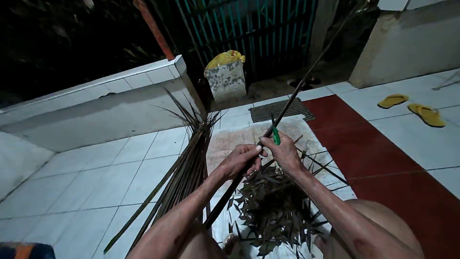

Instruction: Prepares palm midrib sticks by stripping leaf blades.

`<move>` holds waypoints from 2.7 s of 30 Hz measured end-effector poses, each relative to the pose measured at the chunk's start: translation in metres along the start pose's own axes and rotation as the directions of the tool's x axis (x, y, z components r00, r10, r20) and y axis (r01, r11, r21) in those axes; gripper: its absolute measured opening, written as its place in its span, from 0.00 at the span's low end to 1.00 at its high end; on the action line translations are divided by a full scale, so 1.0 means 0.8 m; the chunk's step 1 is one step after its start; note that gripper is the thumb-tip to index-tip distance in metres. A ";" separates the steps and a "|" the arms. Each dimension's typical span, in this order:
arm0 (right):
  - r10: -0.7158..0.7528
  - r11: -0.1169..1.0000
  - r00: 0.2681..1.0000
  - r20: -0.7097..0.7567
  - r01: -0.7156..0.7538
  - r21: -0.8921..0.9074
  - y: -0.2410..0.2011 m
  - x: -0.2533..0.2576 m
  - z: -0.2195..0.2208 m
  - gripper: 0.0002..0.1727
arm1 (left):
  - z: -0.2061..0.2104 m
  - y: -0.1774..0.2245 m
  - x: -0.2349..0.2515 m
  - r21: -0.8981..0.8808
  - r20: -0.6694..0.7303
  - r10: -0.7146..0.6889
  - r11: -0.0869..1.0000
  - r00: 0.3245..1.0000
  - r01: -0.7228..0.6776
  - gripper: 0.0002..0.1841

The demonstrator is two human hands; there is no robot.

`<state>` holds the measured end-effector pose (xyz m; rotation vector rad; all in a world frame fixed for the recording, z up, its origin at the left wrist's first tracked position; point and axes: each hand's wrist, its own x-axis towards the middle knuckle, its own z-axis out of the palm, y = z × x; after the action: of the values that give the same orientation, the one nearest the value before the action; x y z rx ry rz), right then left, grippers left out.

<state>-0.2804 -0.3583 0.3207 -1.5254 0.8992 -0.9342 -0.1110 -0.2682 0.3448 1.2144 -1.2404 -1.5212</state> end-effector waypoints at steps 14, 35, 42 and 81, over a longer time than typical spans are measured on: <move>-0.061 0.949 0.974 0.216 0.123 -0.290 0.012 -0.014 -0.010 0.22 | -0.020 -0.010 0.005 0.700 -0.336 0.173 0.704 0.926 0.122 0.16; -0.002 0.941 0.963 0.271 0.093 -0.325 0.032 -0.012 -0.016 0.23 | -0.015 -0.020 0.016 0.578 -0.248 0.100 0.813 0.964 0.065 0.17; -0.007 0.916 0.970 0.241 0.103 -0.388 0.032 -0.013 -0.021 0.23 | -0.008 -0.042 0.030 0.575 -0.268 0.218 0.818 0.938 -0.026 0.17; 0.068 0.884 0.997 0.031 -0.046 -0.466 0.014 -0.020 -0.029 0.21 | 0.032 -0.036 0.062 0.888 -0.300 0.417 0.452 0.858 0.091 0.15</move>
<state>-0.3088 -0.3548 0.3103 -1.9046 1.1877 -0.6605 -0.1466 -0.3054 0.3085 1.8921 -1.7802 -0.2152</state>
